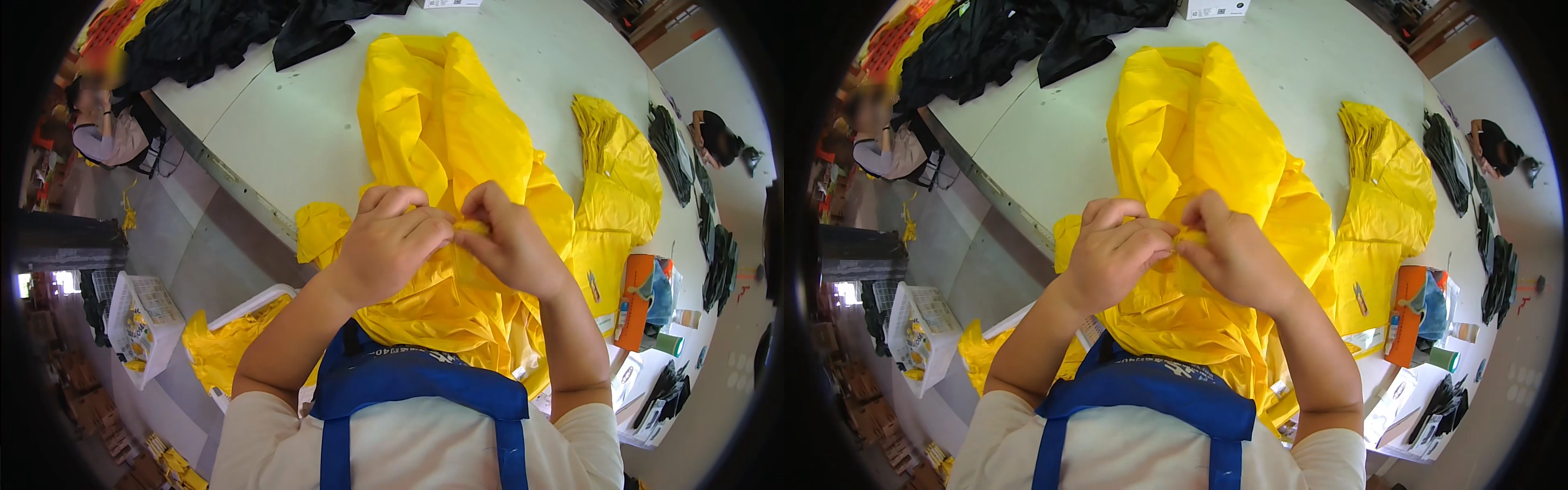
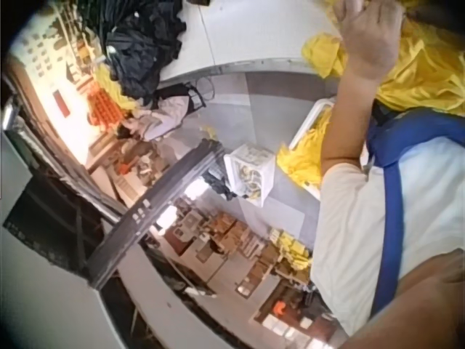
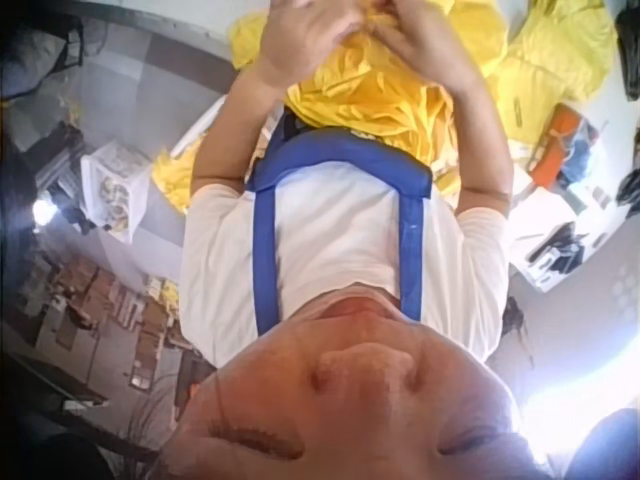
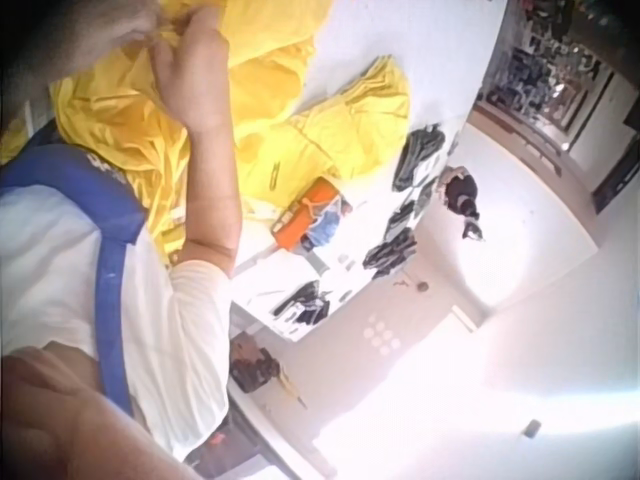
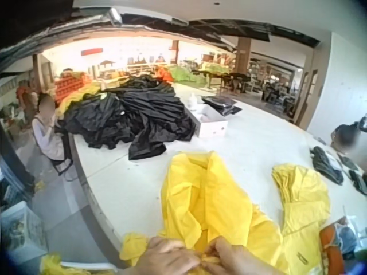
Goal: The person spreads a yellow fabric on a table, folds it, and uses scissors to cut along the folded edge. The person repeats this process with another piece of yellow fabric.
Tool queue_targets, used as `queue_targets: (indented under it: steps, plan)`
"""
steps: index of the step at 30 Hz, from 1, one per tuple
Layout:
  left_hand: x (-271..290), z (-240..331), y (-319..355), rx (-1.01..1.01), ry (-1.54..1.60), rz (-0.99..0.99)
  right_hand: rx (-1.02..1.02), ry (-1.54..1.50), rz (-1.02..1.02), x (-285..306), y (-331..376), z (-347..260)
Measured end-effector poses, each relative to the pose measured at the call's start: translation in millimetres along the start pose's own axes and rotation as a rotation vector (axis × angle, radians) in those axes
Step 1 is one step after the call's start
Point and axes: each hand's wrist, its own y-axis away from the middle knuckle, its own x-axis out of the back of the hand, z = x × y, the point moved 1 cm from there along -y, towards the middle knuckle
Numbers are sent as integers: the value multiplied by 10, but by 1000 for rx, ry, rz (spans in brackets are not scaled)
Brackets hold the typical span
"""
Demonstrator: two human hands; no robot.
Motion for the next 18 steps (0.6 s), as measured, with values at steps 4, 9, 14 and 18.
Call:
queue_targets:
  steps: [4,9,14,18]
  plan:
    - [-16,69,-61,75,232,-134,18,55,366,-93,3,72]
    - [-33,-120,-360,81,51,-160,69,-38,388,-95,87,123]
    - [146,-697,-786,283,-35,-373,1,364,704,145,805,709]
    - [326,-968,-1012,593,736,-144,-415,751,558,-162,1764,1348]
